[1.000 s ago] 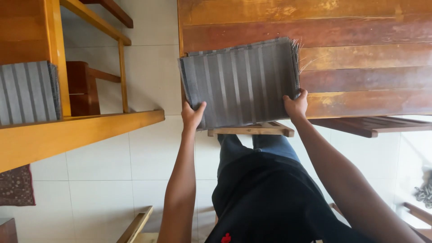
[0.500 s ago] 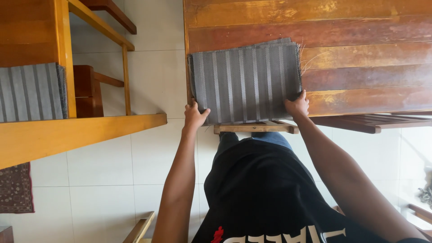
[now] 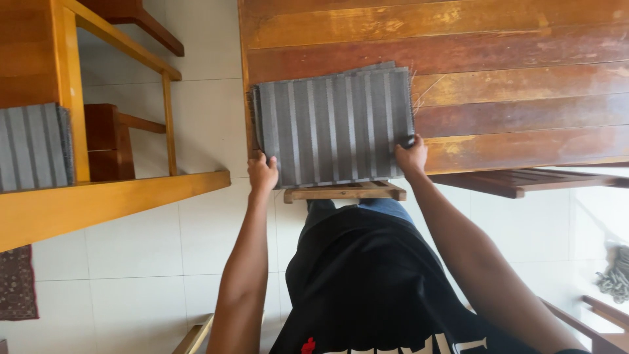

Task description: Stacking placemats from dining tables and mopping the tiled floor in a dining area.

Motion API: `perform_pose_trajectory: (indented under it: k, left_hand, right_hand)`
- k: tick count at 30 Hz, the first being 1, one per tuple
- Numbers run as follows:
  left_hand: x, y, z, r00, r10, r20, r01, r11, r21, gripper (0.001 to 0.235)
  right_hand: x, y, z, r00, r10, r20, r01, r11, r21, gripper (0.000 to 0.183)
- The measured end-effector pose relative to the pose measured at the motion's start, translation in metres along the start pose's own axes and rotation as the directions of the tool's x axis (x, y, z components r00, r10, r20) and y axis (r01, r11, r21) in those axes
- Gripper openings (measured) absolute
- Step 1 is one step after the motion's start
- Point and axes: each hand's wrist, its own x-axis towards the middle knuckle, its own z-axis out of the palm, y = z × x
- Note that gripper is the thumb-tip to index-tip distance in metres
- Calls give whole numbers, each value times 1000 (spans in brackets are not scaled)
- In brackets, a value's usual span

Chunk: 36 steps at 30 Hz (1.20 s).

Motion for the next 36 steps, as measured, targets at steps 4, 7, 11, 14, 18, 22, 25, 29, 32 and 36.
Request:
perform_pose_trajectory:
  k: [4,7,11,14,18,22,25,29,32,36]
  left_hand:
    - [-5,11,4,999,-47,-20,47,999,0,65]
    - [-9,22,1,993,-105,-49,110,987,121,74]
    - [-23,22,6,981,-192,1,192,981,17,86]
    - [-24,20,13,985,-172,8,172,985,-23,92]
    - [-32,43,-1,972,-226,58,229,972,-52,99]
    - [-31,53,-9,967,-250,46,250,968,23,103]
    - [-30,75,-43,953,-284,107,282,959,40,102]
    - [-11,52,-45,944,-300,138,292,953,75,92]
    - [3,22,-32,970,-235,64,239,969,-67,93]
    - [18,2,-22,970,-228,83,236,966,-104,94]
  right_hand:
    - [6,5,-11,999,-45,24,45,999,18,73]
    - [19,12,-20,993,-90,72,87,995,41,68]
    - [31,30,-42,959,-146,244,118,985,127,55]
    - [45,33,-56,912,-181,369,155,983,100,53]
    - [39,34,-73,876,-180,447,220,975,-40,53]
    - [34,43,-72,818,-365,444,413,910,-13,59]
    - [27,42,-64,800,-367,474,442,895,-54,70]
    - [18,41,-47,861,-379,338,433,896,-99,70]
    - [9,43,-25,943,-272,193,292,953,-83,64]
    - [7,41,-3,972,-228,58,232,970,-68,65]
